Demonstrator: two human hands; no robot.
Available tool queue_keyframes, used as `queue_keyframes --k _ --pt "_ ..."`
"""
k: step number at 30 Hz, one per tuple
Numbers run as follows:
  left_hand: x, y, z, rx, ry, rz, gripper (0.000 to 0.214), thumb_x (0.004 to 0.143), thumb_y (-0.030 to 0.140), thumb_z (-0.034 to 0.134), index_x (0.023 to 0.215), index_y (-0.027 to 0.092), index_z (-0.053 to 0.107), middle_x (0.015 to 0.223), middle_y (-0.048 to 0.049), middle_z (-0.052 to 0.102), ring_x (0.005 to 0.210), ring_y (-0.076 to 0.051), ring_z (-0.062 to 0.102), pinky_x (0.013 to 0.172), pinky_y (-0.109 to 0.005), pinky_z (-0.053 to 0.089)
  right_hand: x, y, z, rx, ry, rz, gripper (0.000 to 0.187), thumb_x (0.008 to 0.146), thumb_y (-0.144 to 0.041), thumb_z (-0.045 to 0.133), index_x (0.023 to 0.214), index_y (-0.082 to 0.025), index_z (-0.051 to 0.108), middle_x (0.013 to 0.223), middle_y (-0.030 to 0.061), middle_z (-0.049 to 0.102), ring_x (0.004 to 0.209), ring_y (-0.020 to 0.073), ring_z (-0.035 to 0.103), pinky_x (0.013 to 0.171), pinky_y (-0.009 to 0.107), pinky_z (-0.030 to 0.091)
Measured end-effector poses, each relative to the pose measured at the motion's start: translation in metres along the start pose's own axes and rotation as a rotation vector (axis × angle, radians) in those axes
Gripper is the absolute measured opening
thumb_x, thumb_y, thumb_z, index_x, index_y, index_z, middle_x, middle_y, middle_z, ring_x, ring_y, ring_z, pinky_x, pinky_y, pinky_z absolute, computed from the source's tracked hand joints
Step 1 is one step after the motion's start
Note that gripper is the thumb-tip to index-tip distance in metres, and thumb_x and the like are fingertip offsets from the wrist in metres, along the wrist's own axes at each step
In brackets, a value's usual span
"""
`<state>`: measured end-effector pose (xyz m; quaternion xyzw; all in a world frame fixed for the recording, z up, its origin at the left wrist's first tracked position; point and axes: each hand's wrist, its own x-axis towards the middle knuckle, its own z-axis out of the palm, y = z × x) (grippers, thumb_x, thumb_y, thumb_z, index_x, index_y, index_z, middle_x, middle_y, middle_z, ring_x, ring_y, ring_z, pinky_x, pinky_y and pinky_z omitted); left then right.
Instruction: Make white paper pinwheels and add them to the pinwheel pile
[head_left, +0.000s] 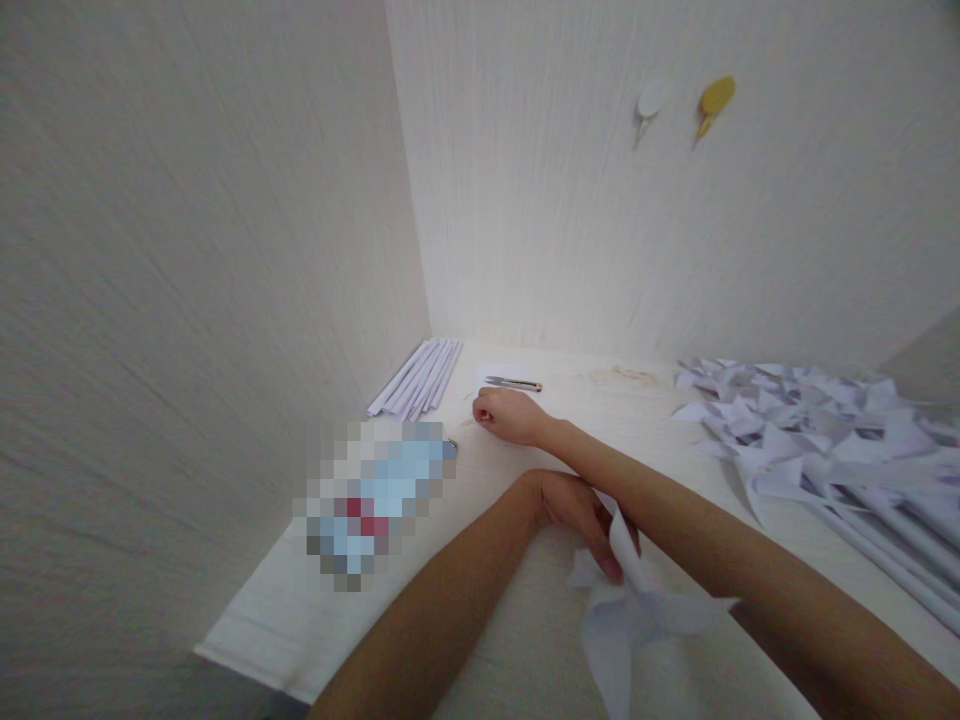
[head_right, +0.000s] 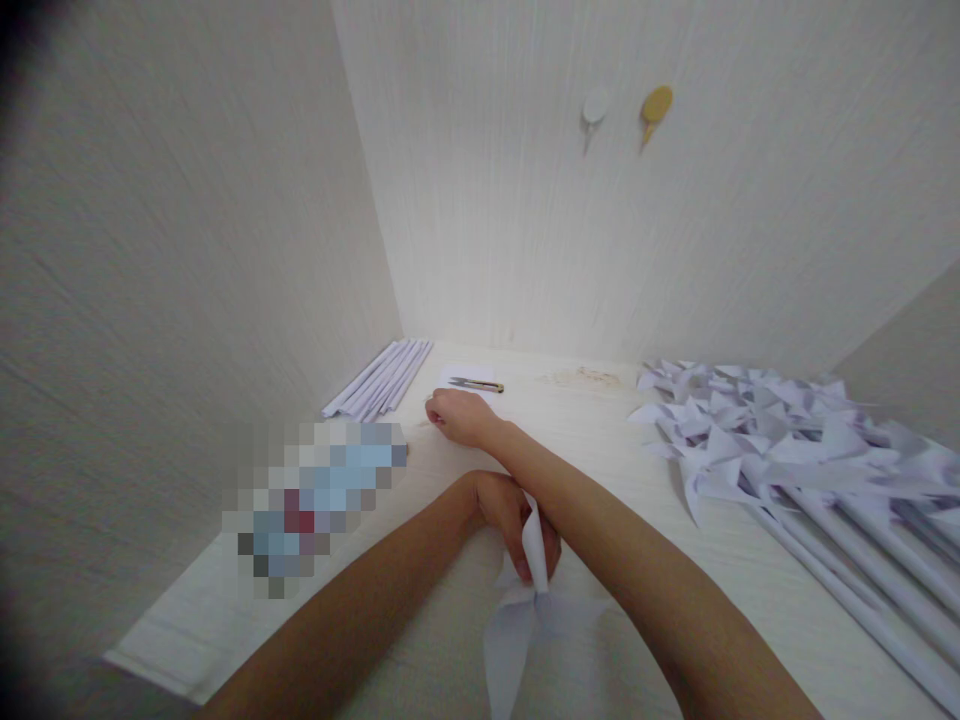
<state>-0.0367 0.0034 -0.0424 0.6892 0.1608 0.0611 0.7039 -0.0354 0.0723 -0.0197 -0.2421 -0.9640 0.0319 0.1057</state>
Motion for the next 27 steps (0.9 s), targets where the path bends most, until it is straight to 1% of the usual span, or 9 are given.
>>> queue_keyframes --k 3,5,9,14,17,21,24,27 --pt "0.006 -0.001 -0.004 -0.075 -0.219 -0.069 0.032 0.036 0.029 0.077 0.060 0.012 0.065 0.060 0.0024 0.063 0.060 -0.015 0.057 0.065 -0.026 0.046 -0.001 0.000 -0.003 -0.011 0.026 0.064 0.011 0.073 -0.013 0.046 0.073 -0.016 0.057 0.078 0.0045 0.059 0.071 0.0138 0.051 0.053 0.023 0.027" --pt "0.008 0.000 -0.006 -0.110 -0.275 -0.090 0.032 0.035 0.029 0.077 0.059 0.012 0.065 0.058 0.0033 0.063 0.059 -0.013 0.056 0.064 -0.024 0.045 -0.001 0.001 -0.004 -0.012 0.047 0.100 0.009 0.072 -0.014 0.048 0.074 -0.016 0.057 0.075 0.0042 0.060 0.069 0.0138 0.051 0.052 0.023 0.025" --pt "0.008 0.001 -0.007 -0.124 -0.275 -0.086 0.029 0.036 0.028 0.077 0.058 0.013 0.065 0.058 0.0038 0.064 0.058 -0.012 0.057 0.063 -0.022 0.045 0.000 0.003 -0.004 0.026 0.082 0.106 0.013 0.070 -0.011 0.049 0.078 -0.015 0.059 0.074 0.0037 0.061 0.067 0.0135 0.051 0.053 0.023 0.026" --pt "0.009 0.002 -0.006 -0.129 -0.289 -0.076 0.028 0.035 0.028 0.077 0.056 0.014 0.066 0.057 0.0029 0.064 0.057 -0.013 0.057 0.060 -0.021 0.045 0.000 0.005 -0.001 0.087 0.103 0.084 0.014 0.069 -0.009 0.049 0.072 -0.014 0.061 0.075 0.0051 0.060 0.069 0.0131 0.050 0.058 0.022 0.030" --pt "0.007 0.005 -0.005 -0.137 -0.260 -0.067 0.029 0.033 0.029 0.077 0.055 0.013 0.066 0.055 0.0018 0.064 0.055 -0.013 0.057 0.057 -0.021 0.045 0.000 0.007 0.000 0.147 0.148 0.103 0.011 0.066 -0.008 0.052 0.069 -0.013 0.062 0.072 0.0046 0.058 0.065 0.0120 0.049 0.057 0.022 0.032" --pt "0.005 0.010 -0.002 -0.152 -0.227 -0.060 0.031 0.030 0.029 0.078 0.053 0.012 0.066 0.053 0.0007 0.064 0.052 -0.013 0.057 0.054 -0.021 0.046 0.001 0.010 0.000 0.248 0.235 0.084 0.007 0.063 -0.007 0.057 0.063 -0.012 0.062 0.068 0.0036 0.056 0.062 0.0104 0.047 0.058 0.022 0.035" --pt "0.004 0.012 -0.001 -0.162 -0.207 -0.044 0.031 0.029 0.029 0.078 0.052 0.012 0.066 0.052 0.0002 0.063 0.050 -0.014 0.056 0.052 -0.021 0.046 0.000 0.013 0.000 0.370 0.299 0.100 0.005 0.063 -0.011 0.060 0.060 -0.013 0.063 0.064 0.0032 0.057 0.060 0.0103 0.049 0.059 0.023 0.038" --pt "0.003 0.015 0.000 -0.180 -0.177 -0.032 0.031 0.027 0.027 0.078 0.051 0.012 0.065 0.051 0.0001 0.063 0.049 -0.014 0.056 0.051 -0.022 0.046 -0.003 0.015 -0.001 0.633 0.294 0.182 0.009 0.066 -0.016 0.057 0.060 -0.014 0.063 0.058 0.0013 0.058 0.054 0.0101 0.051 0.056 0.024 0.040"
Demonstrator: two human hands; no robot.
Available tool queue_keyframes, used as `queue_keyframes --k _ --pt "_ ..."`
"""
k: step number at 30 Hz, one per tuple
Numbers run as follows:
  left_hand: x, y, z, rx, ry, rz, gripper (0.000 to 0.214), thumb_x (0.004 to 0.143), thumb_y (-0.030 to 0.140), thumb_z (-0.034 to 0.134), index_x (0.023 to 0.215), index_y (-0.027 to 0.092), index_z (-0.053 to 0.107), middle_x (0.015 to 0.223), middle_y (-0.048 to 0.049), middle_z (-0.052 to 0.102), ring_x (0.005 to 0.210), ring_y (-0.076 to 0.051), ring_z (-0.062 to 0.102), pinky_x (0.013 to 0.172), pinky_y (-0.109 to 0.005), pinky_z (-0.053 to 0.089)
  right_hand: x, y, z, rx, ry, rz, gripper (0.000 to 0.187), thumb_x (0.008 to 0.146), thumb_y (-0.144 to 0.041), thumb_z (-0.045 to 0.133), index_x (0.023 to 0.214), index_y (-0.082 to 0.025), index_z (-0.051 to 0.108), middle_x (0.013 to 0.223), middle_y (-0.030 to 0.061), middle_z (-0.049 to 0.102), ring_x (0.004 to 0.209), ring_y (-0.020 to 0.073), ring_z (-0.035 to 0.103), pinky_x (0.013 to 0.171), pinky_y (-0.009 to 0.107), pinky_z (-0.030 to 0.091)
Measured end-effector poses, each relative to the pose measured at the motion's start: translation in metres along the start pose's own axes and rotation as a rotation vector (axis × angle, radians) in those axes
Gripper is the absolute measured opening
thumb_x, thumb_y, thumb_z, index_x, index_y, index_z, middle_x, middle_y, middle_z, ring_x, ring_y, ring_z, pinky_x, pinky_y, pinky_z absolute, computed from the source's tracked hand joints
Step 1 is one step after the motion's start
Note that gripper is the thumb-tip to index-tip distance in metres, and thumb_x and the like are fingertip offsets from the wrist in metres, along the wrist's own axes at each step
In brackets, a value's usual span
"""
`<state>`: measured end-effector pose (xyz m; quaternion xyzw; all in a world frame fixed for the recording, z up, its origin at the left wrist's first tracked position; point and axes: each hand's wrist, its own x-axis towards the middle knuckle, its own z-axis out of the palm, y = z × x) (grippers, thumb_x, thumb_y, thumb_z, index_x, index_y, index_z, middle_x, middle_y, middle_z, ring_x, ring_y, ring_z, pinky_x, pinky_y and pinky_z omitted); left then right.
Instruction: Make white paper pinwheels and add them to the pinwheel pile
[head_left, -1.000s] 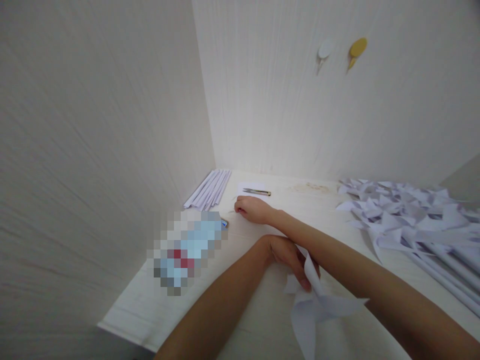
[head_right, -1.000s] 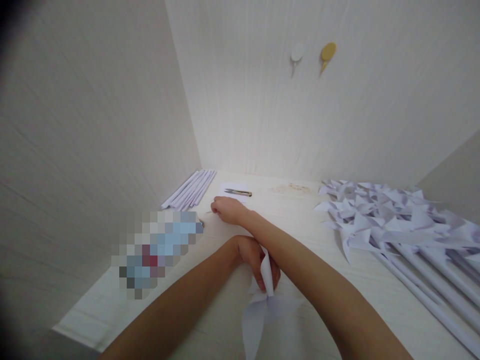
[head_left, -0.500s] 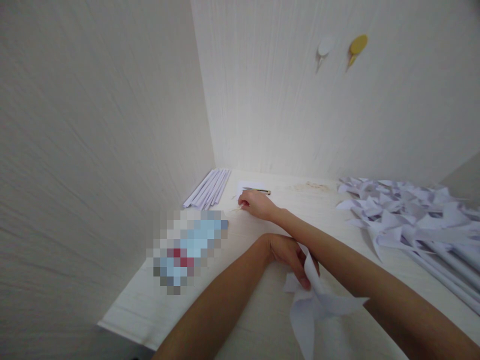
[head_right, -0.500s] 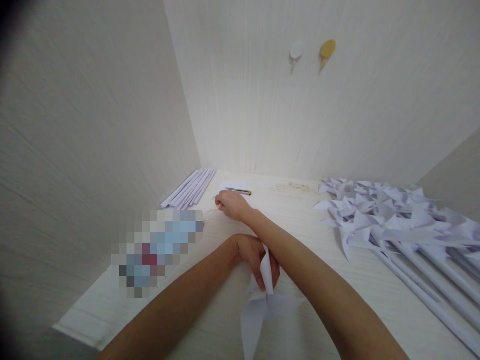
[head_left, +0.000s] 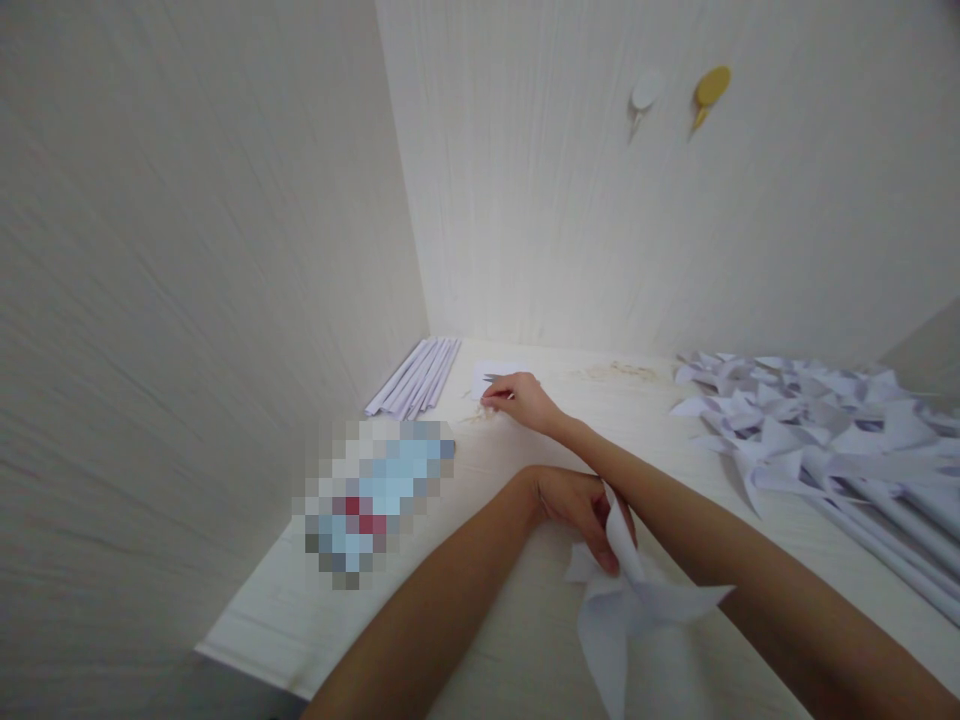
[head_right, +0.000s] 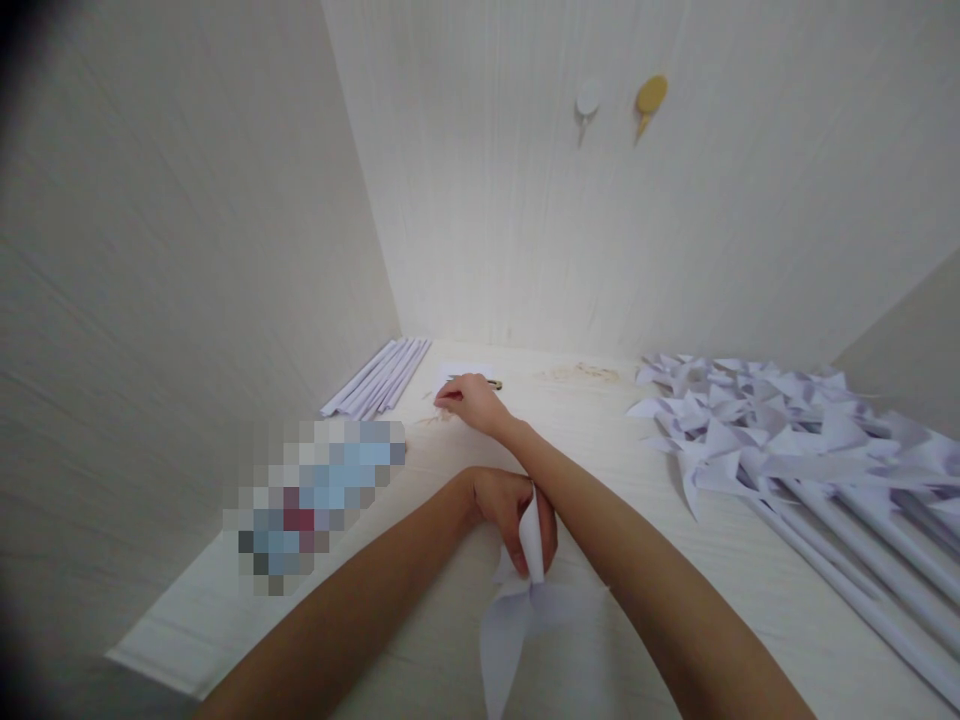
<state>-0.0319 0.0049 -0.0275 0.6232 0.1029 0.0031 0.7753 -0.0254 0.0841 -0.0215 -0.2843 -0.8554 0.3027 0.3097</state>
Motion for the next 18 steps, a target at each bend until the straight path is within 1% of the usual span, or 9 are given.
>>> queue_keyframes --k 2,5,7,8,10,11,13,15,18 --pt "-0.001 0.001 0.001 -0.016 0.026 -0.003 0.030 0.026 0.022 0.078 0.051 0.012 0.065 0.050 -0.0003 0.063 0.048 -0.014 0.055 0.050 -0.022 0.045 -0.005 0.001 -0.002 0.213 0.008 0.106 0.013 0.069 -0.019 0.054 0.060 -0.014 0.062 0.053 -0.0001 0.057 0.049 0.0096 0.052 0.052 0.023 0.042" --pt "-0.005 -0.002 0.002 -0.078 0.109 0.021 0.028 0.025 0.012 0.076 0.050 0.010 0.065 0.047 -0.0008 0.061 0.044 -0.012 0.052 0.047 -0.021 0.043 -0.019 0.004 -0.009 0.416 0.108 0.222 0.016 0.067 -0.026 0.055 0.061 -0.013 0.061 0.048 -0.0014 0.055 0.044 0.0089 0.051 0.048 0.023 0.043" --pt "-0.008 -0.005 0.001 -0.215 0.257 0.108 0.028 0.024 0.009 0.075 0.049 0.011 0.063 0.046 0.0001 0.060 0.043 -0.011 0.051 0.047 -0.021 0.043 -0.033 0.006 -0.017 0.454 0.197 0.269 0.016 0.064 -0.029 0.057 0.061 -0.013 0.062 0.046 -0.0017 0.055 0.042 0.0086 0.050 0.046 0.023 0.043" --pt "-0.009 -0.007 -0.001 -0.295 0.361 0.167 0.028 0.024 0.008 0.074 0.050 0.011 0.062 0.047 0.0001 0.060 0.044 -0.011 0.052 0.048 -0.021 0.043 -0.042 0.007 -0.021 0.465 0.239 0.288 0.017 0.063 -0.029 0.058 0.062 -0.013 0.062 0.047 -0.0014 0.056 0.043 0.0087 0.050 0.047 0.023 0.043" --pt "-0.012 -0.010 -0.005 -0.473 0.625 0.342 0.028 0.028 0.004 0.071 0.054 0.011 0.062 0.048 0.0000 0.060 0.044 -0.010 0.052 0.049 -0.021 0.042 -0.061 0.010 -0.031 0.474 0.335 0.339 0.016 0.060 -0.029 0.060 0.062 -0.013 0.063 0.049 -0.0007 0.058 0.046 0.0098 0.052 0.049 0.023 0.044" --pt "-0.012 -0.010 -0.008 -0.505 0.680 0.395 0.026 0.033 0.005 0.070 0.057 0.013 0.061 0.049 0.0017 0.060 0.045 -0.009 0.052 0.050 -0.020 0.042 -0.071 0.011 -0.036 0.472 0.383 0.355 0.016 0.059 -0.029 0.061 0.062 -0.014 0.063 0.051 -0.0001 0.060 0.048 0.0107 0.053 0.049 0.024 0.045" --pt "-0.012 -0.008 -0.012 -0.548 0.751 0.474 0.019 0.043 0.008 0.066 0.059 0.015 0.060 0.052 0.0040 0.061 0.046 -0.006 0.051 0.052 -0.017 0.042 -0.090 0.014 -0.047 0.465 0.408 0.377 0.015 0.057 -0.029 0.063 0.060 -0.014 0.062 0.055 0.0018 0.063 0.053 0.0133 0.057 0.051 0.025 0.046" --pt "-0.011 -0.004 -0.016 -0.640 0.912 0.582 0.013 0.049 0.009 0.062 0.061 0.014 0.059 0.057 0.0007 0.063 0.048 -0.008 0.053 0.052 -0.019 0.043 -0.107 0.017 -0.056 0.475 0.501 0.426 0.015 0.056 -0.027 0.065 0.063 -0.014 0.062 0.059 0.0023 0.064 0.057 0.0143 0.059 0.056 0.026 0.048" --pt "-0.007 0.003 -0.020 -0.679 1.106 0.709 0.010 0.053 0.008 0.060 0.063 0.013 0.059 0.063 -0.0011 0.064 0.056 -0.009 0.057 0.058 -0.020 0.045 -0.123 0.021 -0.064 0.567 0.654 0.471 0.018 0.055 -0.027 0.067 0.066 -0.015 0.061 0.061 0.0027 0.065 0.060 0.0143 0.062 0.064 0.028 0.051"
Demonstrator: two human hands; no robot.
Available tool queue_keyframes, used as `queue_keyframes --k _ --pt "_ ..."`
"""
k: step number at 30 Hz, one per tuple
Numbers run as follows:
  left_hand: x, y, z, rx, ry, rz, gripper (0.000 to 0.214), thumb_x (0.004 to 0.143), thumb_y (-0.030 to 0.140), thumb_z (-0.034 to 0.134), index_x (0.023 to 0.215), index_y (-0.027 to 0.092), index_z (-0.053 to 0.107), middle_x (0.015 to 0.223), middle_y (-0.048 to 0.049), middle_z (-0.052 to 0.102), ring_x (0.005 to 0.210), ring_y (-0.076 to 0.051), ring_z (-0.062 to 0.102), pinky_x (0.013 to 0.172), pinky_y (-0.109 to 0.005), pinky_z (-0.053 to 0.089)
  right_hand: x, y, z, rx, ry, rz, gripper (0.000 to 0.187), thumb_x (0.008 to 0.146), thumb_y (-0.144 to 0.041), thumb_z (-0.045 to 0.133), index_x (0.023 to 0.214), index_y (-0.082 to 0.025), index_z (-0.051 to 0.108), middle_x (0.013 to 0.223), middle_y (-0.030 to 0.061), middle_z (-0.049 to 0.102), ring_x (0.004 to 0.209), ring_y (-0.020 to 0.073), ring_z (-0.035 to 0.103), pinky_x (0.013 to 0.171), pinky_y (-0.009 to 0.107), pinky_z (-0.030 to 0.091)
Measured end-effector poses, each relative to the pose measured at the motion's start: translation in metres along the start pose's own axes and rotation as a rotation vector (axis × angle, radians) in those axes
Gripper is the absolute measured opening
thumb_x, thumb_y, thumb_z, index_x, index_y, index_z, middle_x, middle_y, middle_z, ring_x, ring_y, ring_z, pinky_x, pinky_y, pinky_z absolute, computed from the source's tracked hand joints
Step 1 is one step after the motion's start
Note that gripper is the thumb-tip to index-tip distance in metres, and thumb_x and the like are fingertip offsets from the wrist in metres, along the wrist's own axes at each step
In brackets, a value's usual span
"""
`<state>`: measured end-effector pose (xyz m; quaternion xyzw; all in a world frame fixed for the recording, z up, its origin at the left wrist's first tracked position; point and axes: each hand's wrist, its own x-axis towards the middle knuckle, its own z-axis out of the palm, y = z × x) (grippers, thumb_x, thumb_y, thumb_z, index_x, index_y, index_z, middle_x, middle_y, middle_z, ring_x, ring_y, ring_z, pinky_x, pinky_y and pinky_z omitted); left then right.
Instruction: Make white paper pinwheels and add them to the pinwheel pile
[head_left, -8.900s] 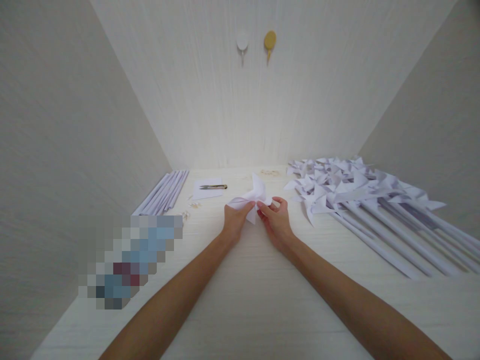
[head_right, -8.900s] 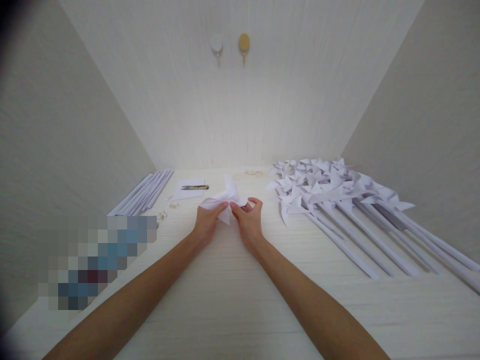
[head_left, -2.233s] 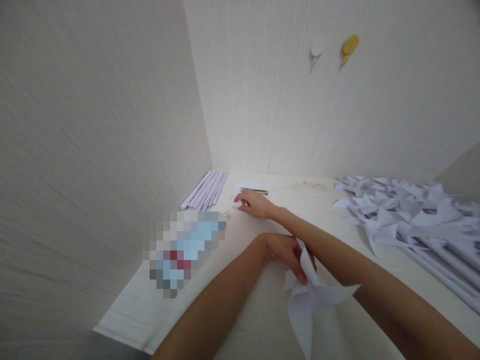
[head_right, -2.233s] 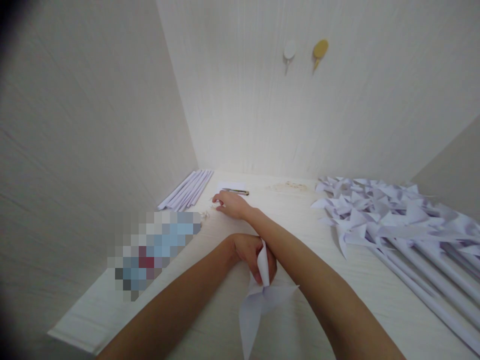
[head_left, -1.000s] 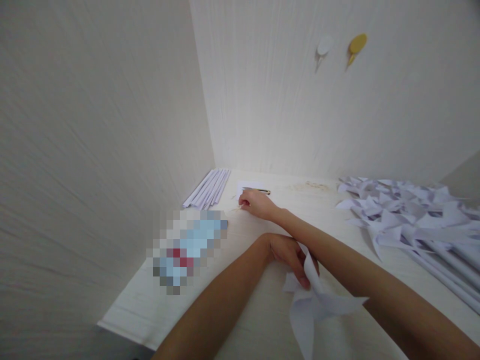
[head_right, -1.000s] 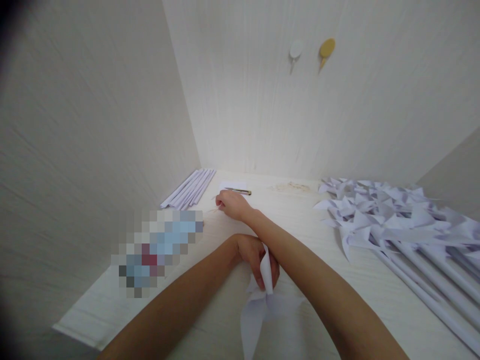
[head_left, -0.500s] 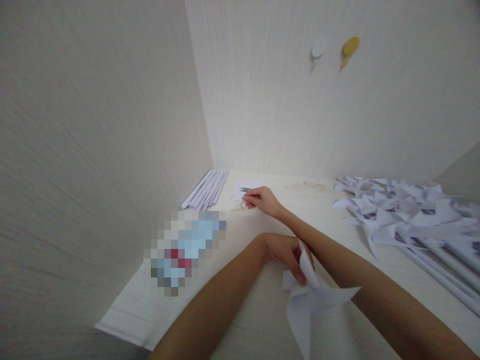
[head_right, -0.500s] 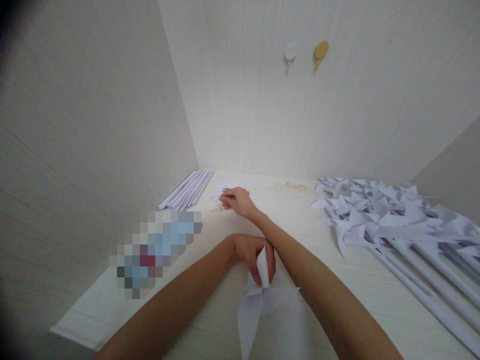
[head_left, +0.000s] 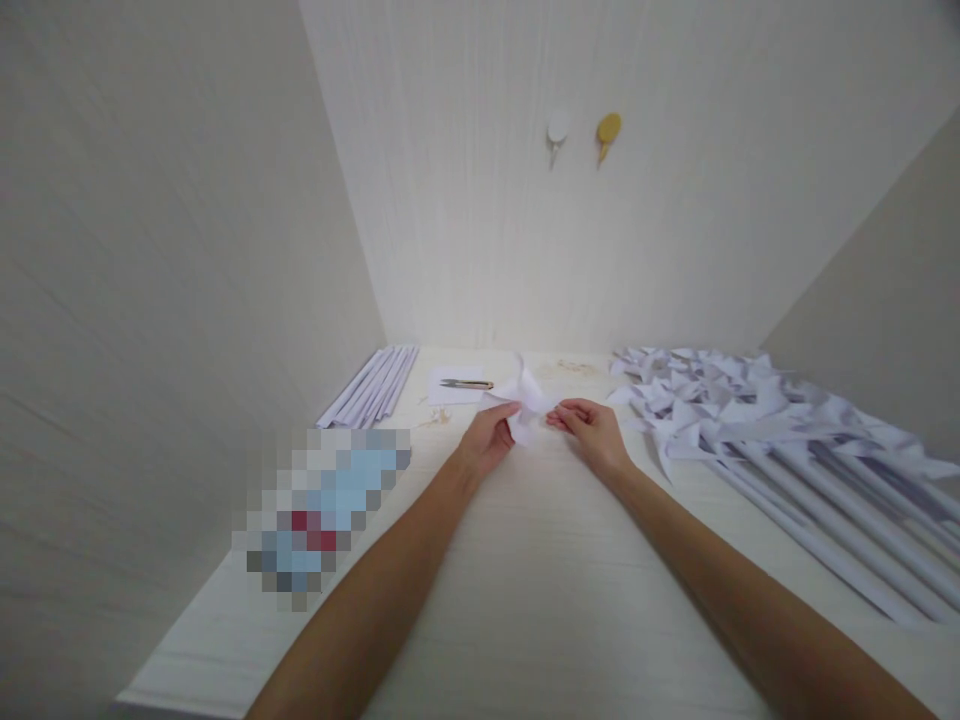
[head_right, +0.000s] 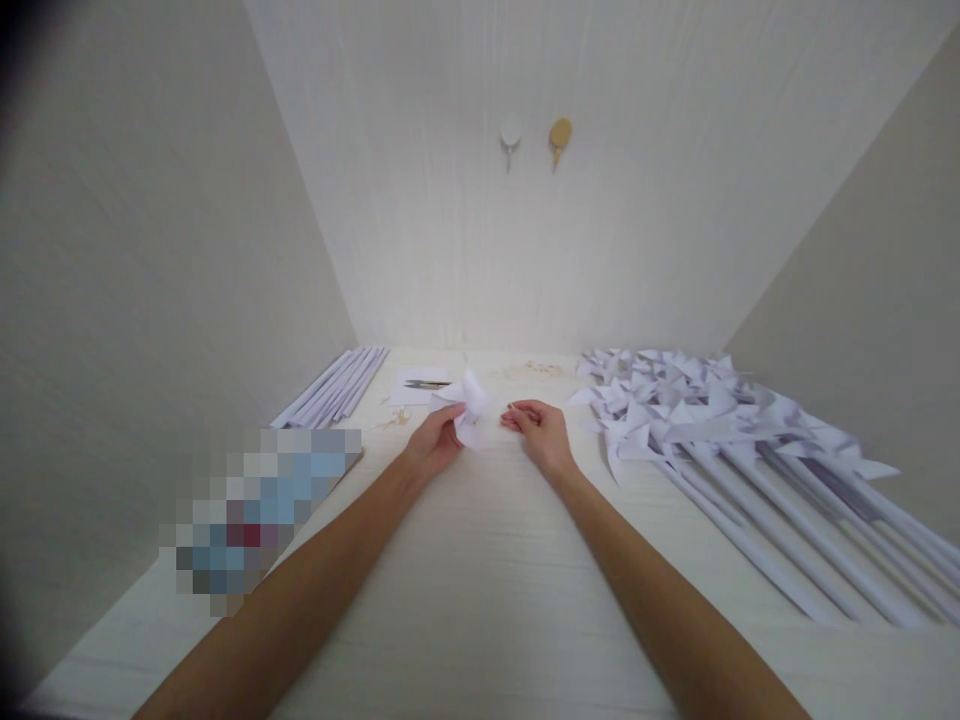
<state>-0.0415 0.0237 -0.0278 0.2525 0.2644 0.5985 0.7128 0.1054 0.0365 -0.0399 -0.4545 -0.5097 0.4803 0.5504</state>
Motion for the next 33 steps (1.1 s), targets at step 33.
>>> queue_keyframes --k 33 --pt "0.002 -0.017 0.003 0.703 0.316 0.384 0.007 0.049 0.018 0.066 0.051 0.015 0.061 0.050 0.0035 0.058 0.050 -0.009 0.050 0.051 -0.021 0.039 -0.036 -0.006 0.010 -0.837 0.060 -0.493 0.019 0.083 -0.021 0.032 0.069 -0.018 0.046 0.064 0.0025 0.053 0.060 0.0136 0.046 0.058 0.024 0.034"
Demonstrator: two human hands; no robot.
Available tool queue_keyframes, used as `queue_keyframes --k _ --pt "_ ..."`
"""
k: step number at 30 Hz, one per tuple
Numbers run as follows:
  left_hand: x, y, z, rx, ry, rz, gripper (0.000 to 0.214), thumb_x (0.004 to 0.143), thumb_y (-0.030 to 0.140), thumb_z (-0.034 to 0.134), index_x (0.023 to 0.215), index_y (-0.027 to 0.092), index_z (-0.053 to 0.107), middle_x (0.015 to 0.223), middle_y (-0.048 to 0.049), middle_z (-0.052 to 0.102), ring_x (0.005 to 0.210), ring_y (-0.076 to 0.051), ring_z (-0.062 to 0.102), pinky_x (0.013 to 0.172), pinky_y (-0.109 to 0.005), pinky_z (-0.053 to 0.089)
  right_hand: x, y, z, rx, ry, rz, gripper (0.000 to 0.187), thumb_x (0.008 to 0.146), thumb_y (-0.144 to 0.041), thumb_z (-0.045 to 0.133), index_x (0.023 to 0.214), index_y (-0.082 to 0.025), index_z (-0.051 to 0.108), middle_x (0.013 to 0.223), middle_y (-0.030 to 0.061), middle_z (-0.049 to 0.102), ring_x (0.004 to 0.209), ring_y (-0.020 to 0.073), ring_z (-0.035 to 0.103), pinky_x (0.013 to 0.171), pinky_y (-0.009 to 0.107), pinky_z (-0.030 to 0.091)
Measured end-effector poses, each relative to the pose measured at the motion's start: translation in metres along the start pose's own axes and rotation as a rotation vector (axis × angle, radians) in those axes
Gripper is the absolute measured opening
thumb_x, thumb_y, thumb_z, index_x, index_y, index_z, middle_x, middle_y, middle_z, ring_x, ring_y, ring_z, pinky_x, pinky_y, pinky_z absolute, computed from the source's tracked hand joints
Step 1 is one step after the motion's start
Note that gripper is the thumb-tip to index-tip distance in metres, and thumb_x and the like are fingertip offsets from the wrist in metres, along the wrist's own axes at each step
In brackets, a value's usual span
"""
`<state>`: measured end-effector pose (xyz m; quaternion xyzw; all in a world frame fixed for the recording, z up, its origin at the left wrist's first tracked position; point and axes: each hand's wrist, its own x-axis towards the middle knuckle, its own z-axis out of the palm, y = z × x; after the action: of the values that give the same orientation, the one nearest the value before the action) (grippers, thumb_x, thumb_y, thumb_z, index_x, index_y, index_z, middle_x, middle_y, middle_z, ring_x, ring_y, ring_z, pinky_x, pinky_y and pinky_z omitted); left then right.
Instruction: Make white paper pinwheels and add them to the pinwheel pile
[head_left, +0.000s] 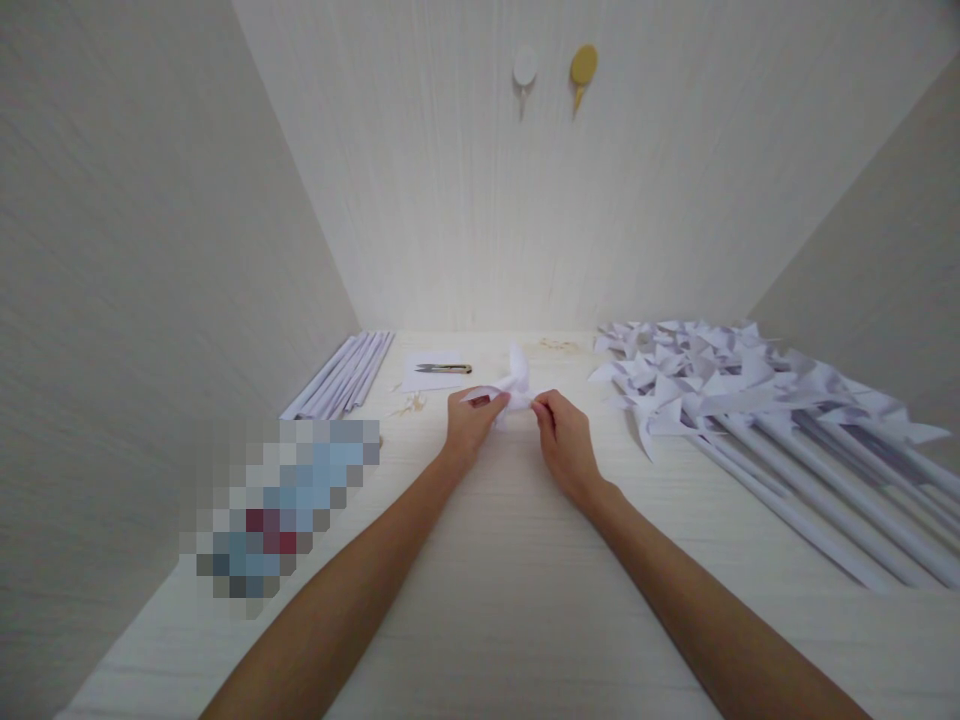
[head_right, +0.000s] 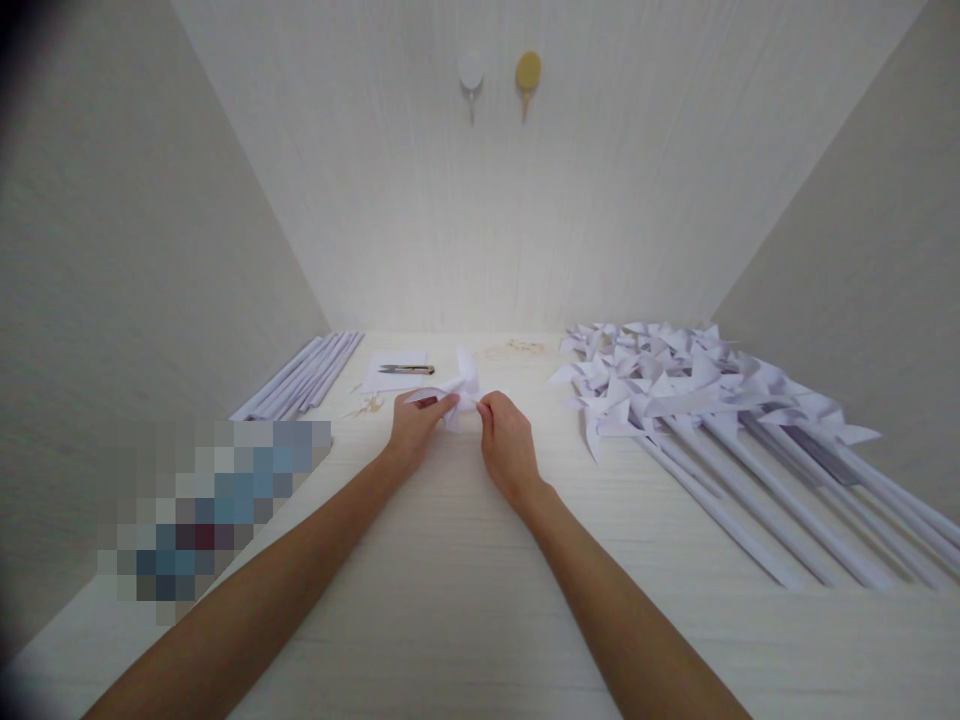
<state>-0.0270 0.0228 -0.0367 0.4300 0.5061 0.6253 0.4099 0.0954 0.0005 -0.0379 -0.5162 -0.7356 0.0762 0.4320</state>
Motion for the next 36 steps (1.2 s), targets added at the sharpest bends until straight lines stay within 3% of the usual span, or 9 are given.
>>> queue_keyframes --k 9,21,36 --pt "-0.0044 0.0022 0.0021 0.046 -0.098 0.060 0.004 0.052 0.018 0.064 0.052 0.015 0.061 0.052 0.0020 0.060 0.051 -0.010 0.052 0.052 -0.021 0.040 -0.0029 -0.0046 -0.0012 -0.285 -0.066 0.035 0.025 0.085 -0.026 0.030 0.071 -0.019 0.050 0.071 0.0032 0.055 0.061 0.0143 0.047 0.050 0.024 0.024" --pt "-0.0046 -0.0008 0.0024 0.068 -0.131 0.069 0.003 0.051 0.017 0.064 0.053 0.016 0.063 0.054 0.0011 0.062 0.053 -0.011 0.055 0.054 -0.022 0.043 -0.0017 -0.0043 -0.0012 -0.324 -0.064 0.059 0.026 0.084 -0.026 0.032 0.068 -0.019 0.050 0.066 0.0026 0.056 0.057 0.0135 0.047 0.049 0.025 0.021" --pt "-0.0095 0.0003 0.0071 0.081 -0.090 0.013 0.004 0.049 0.016 0.063 0.051 0.014 0.060 0.049 0.0030 0.057 0.048 -0.009 0.049 0.047 -0.020 0.038 -0.0036 -0.0080 -0.0016 -0.418 -0.076 0.102 0.028 0.084 -0.028 0.031 0.069 -0.017 0.053 0.067 0.0048 0.058 0.054 0.0131 0.046 0.048 0.026 0.017"
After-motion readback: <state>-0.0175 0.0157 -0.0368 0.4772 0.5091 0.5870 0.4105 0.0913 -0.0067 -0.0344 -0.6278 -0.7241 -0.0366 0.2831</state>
